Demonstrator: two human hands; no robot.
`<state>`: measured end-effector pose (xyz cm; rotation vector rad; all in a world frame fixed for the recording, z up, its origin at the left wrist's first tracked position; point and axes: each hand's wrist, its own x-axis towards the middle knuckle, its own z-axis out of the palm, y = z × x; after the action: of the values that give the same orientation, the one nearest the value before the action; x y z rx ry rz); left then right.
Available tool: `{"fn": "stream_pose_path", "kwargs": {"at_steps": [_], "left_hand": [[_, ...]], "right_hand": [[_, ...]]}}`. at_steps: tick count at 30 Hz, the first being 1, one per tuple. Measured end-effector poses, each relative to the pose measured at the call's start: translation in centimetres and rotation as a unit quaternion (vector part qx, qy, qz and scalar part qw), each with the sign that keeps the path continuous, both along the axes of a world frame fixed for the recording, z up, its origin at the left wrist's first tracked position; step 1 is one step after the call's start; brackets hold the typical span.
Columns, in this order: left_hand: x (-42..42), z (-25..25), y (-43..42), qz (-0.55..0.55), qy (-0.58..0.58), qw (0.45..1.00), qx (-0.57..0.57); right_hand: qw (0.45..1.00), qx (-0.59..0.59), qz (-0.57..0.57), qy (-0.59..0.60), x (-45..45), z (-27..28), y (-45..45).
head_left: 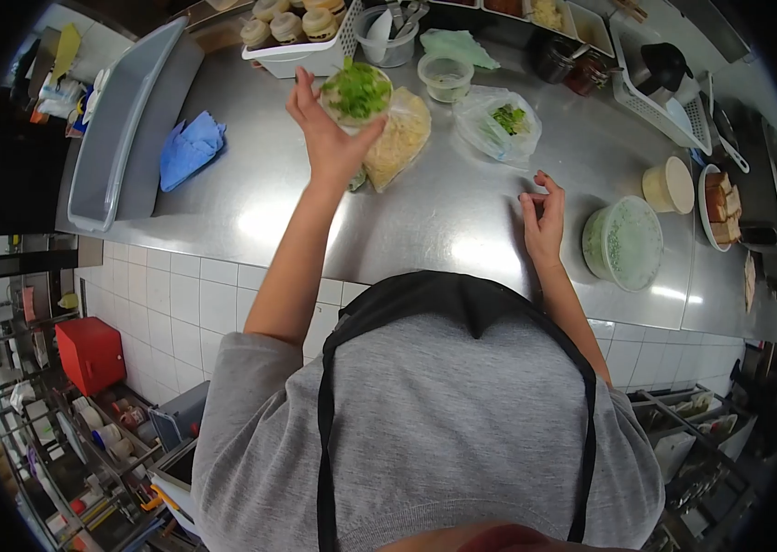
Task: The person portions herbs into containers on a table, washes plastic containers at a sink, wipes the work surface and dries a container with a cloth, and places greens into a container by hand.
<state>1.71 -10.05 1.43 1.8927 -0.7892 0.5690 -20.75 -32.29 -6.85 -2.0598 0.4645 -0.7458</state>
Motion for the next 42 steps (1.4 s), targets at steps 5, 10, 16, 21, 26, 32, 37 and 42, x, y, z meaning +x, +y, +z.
{"fn": "stream_pose_path", "kwargs": {"at_steps": [5, 10, 16, 21, 26, 32, 37, 42], "left_hand": [[3.7, -0.1, -1.1, 0.007, 0.028, 0.999, 0.023], [5.6, -3.2, 0.1, 0.077, 0.069, 0.991, 0.087], [7.0, -4.5, 3.1, 0.087, 0.033, 0.986, 0.139], [4.0, -3.5, 6.5, -0.003, 0.141, 0.979, 0.149], [-0.2, -3.1, 6.9, -0.040, 0.286, 0.951, 0.109], [-2.4, -1.4, 5.9, -0.147, 0.363, 0.919, -0.053], [-3.5, 0.1, 5.1, -0.197, 0.316, 0.926, -0.056], [-4.5, 0.4, 4.1, -0.320, 0.462, 0.798, -0.218]], "right_hand": [[1.000, -0.002, -0.006, 0.008, 0.0, 0.2, 0.0], [1.000, -0.017, -0.003, 0.007, 0.0, 0.2, 0.0], [1.000, 0.000, -0.001, 0.010, 0.0, 0.1, 0.1], [1.000, -0.017, -0.001, 0.007, 0.1, 0.1, 0.1], [1.000, -0.020, 0.006, 0.001, 0.1, -0.4, 0.0], [0.947, 0.298, 0.088, -0.074, 0.2, 1.4, 0.5], [0.932, 0.319, 0.151, -0.077, 1.0, 3.3, 1.6], [0.932, 0.315, 0.167, -0.073, 1.0, 3.3, 2.0]]}}
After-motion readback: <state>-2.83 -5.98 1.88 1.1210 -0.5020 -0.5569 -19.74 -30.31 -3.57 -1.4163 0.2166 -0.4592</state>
